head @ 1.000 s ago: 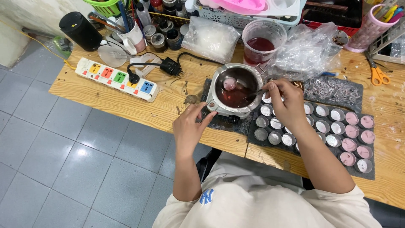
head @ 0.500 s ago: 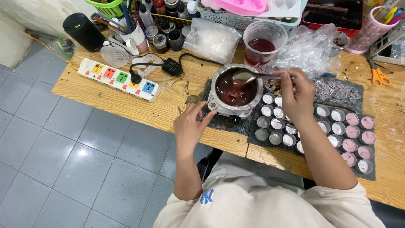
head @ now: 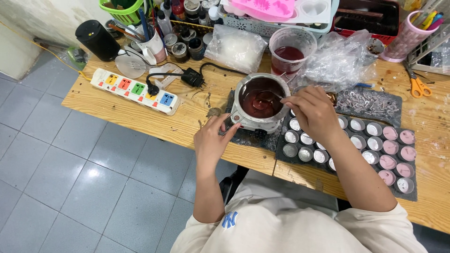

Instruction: Pouring melted red wax from a melting pot into small tea light candle molds using a spoon.

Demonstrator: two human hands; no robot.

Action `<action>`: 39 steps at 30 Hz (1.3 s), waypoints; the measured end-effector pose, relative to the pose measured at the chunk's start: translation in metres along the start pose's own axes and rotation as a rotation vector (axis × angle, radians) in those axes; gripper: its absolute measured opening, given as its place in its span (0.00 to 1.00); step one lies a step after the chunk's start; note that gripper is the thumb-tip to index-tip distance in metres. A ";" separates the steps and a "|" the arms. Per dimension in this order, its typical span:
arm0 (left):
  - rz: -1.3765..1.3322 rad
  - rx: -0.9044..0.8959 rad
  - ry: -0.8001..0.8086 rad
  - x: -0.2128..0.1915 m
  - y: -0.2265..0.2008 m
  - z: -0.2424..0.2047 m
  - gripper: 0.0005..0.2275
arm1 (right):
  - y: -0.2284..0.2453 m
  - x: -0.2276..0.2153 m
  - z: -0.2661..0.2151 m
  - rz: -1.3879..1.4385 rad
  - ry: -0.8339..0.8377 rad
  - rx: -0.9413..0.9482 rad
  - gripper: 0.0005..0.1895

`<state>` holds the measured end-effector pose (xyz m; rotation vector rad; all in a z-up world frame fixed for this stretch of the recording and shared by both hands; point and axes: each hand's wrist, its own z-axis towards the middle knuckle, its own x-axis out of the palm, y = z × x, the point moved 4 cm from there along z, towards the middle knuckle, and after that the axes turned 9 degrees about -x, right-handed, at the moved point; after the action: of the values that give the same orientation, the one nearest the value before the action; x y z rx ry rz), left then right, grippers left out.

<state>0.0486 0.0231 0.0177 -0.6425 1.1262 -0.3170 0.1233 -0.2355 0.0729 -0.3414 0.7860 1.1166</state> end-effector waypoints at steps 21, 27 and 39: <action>-0.047 -0.045 -0.007 -0.007 -0.008 -0.001 0.18 | -0.010 0.002 0.012 0.118 0.068 -0.001 0.04; -0.046 -0.075 -0.024 -0.007 -0.010 -0.001 0.18 | -0.011 0.000 0.012 -0.036 0.055 -0.025 0.04; -0.065 -0.064 -0.041 -0.006 -0.008 -0.007 0.17 | -0.004 -0.007 0.012 -0.042 0.041 0.009 0.04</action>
<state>0.0404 0.0183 0.0256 -0.7401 1.0808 -0.3229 0.1298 -0.2349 0.0854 -0.3727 0.8169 1.0693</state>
